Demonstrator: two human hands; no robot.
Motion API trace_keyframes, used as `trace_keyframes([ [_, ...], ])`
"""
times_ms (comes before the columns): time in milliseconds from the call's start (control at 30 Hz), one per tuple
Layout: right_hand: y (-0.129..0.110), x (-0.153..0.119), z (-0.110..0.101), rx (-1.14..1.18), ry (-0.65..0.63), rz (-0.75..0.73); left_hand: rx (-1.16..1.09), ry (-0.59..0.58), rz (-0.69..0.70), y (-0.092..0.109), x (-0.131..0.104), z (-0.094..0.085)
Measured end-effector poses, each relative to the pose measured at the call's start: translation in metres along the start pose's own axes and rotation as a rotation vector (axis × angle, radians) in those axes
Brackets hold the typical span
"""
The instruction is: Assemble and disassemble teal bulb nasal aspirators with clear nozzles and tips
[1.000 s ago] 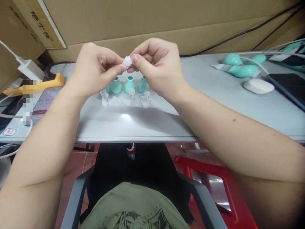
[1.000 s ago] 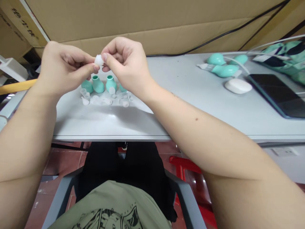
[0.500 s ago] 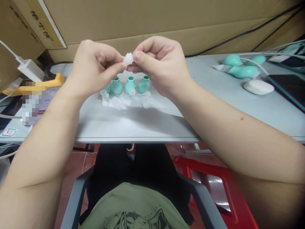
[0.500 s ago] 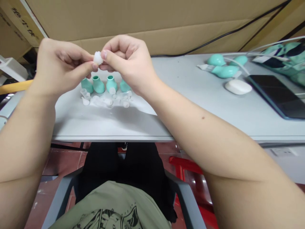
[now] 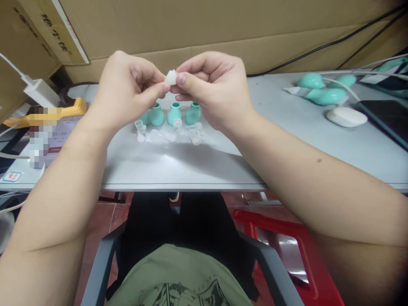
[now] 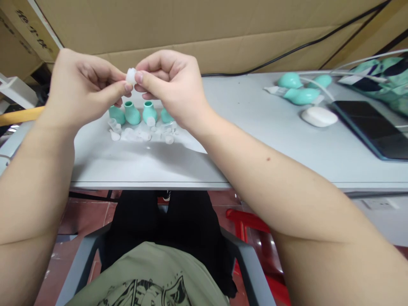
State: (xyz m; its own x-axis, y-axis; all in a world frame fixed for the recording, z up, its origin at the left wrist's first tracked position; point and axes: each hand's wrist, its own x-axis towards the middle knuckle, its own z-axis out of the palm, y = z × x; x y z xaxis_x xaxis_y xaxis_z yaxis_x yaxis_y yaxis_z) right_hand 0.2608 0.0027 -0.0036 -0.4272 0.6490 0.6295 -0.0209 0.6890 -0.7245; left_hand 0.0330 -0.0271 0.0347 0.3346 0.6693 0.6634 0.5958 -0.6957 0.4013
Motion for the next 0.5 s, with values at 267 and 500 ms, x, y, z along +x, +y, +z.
trace_keyframes([
  [267,0.029,0.012,-0.010,0.146,0.223,-0.223,0.082,-0.044,0.007,0.005,-0.001,-0.009],
  [500,0.003,-0.010,-0.011,-0.296,-0.336,-0.349,0.246,-0.354,-0.127,-0.001,-0.001,-0.050],
])
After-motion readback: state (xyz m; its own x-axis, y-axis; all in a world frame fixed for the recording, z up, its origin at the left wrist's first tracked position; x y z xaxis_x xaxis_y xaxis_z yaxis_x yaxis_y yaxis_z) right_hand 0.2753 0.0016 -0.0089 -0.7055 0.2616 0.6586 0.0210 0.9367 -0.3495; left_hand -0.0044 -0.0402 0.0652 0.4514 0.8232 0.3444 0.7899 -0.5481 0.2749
